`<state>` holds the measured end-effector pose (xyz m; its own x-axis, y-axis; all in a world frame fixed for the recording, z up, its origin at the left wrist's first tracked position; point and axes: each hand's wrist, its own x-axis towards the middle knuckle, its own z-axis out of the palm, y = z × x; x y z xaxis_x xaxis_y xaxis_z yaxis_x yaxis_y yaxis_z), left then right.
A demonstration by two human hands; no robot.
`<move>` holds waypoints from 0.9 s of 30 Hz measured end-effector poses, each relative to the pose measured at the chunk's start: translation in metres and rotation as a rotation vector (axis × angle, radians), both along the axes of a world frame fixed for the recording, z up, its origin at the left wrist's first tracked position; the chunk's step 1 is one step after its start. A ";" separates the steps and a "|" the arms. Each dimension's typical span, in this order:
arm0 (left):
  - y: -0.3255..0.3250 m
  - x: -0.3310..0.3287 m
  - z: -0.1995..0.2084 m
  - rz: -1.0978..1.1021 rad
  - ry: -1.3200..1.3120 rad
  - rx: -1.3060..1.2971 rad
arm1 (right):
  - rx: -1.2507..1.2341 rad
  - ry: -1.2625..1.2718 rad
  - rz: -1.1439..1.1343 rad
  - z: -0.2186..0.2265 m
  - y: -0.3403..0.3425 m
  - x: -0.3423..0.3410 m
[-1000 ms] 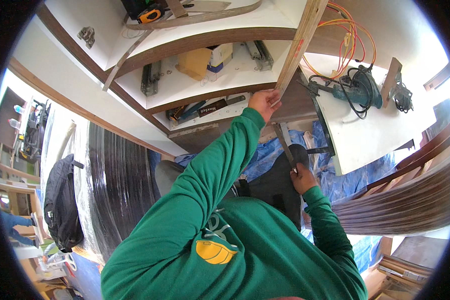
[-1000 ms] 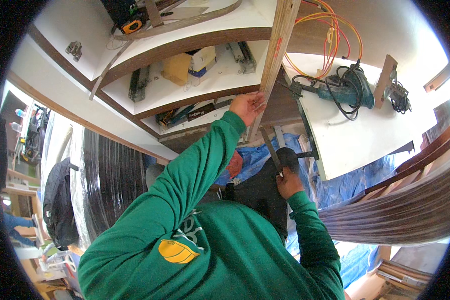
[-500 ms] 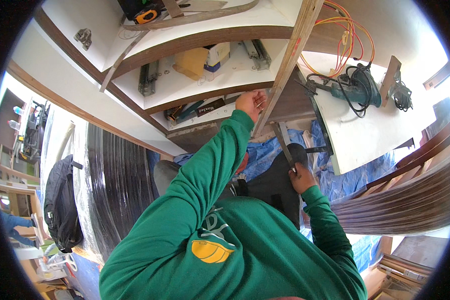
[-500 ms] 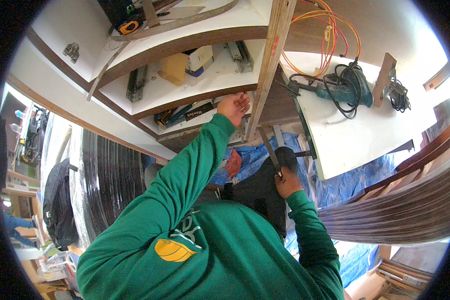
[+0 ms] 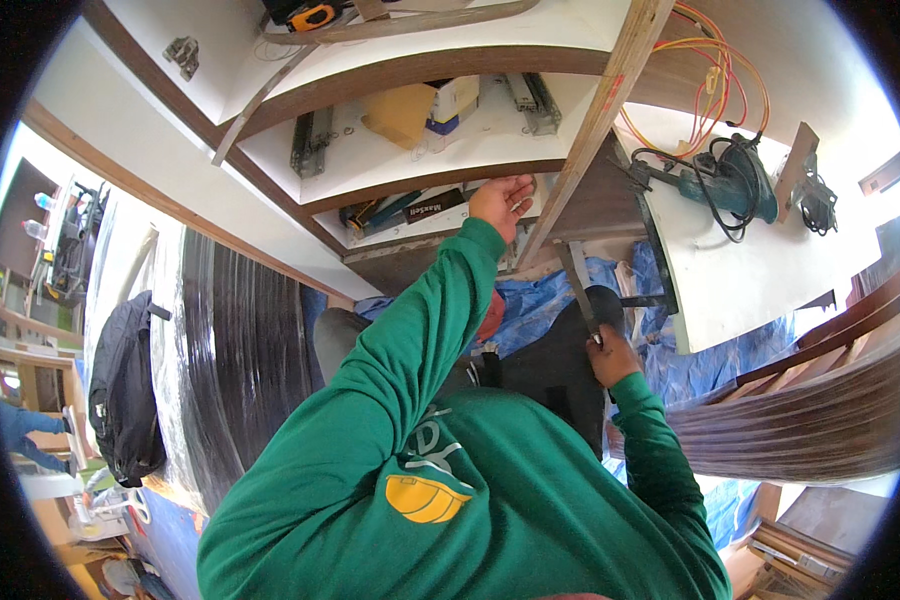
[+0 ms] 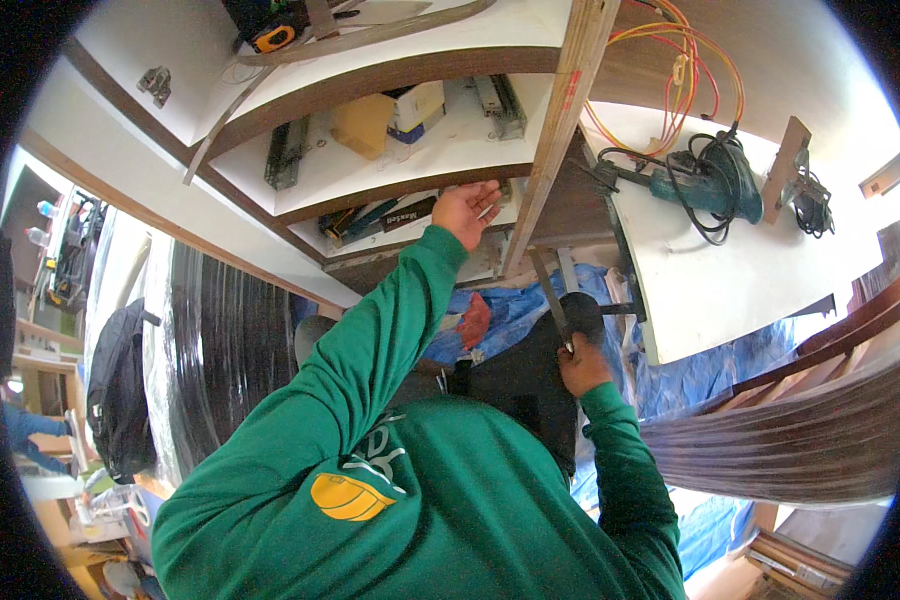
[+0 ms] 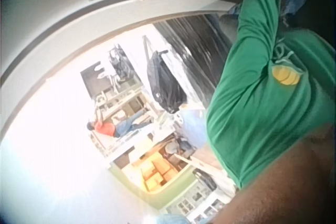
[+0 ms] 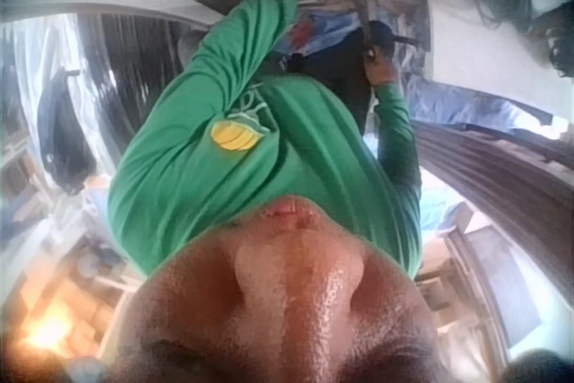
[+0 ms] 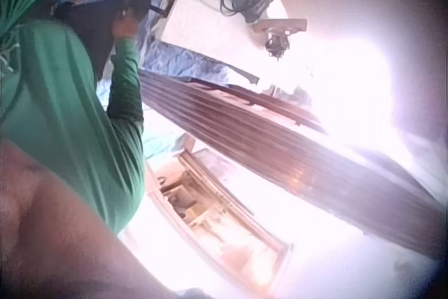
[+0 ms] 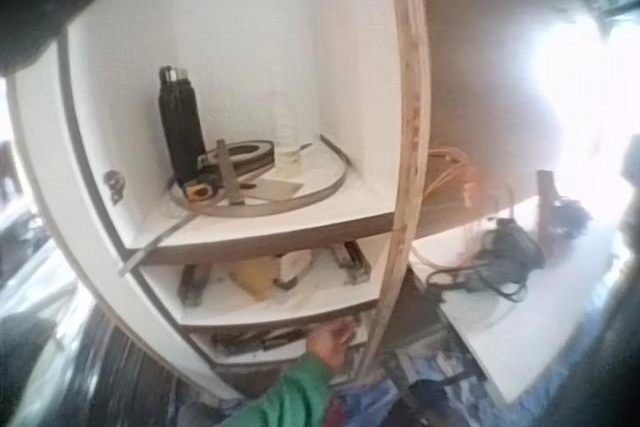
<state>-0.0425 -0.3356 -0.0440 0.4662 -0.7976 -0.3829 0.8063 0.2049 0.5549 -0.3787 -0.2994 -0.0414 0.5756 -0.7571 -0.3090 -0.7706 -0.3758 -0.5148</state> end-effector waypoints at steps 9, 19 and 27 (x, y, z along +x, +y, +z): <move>-0.003 -0.003 0.010 -0.051 0.021 -0.022 | -0.088 -0.060 0.034 -0.012 -0.001 0.002; 0.009 -0.005 0.009 0.079 0.113 -0.054 | -0.176 -0.139 0.053 -0.020 -0.001 -0.003; 0.013 0.003 0.024 -0.030 0.020 0.021 | 0.008 -0.064 0.017 -0.024 -0.006 0.000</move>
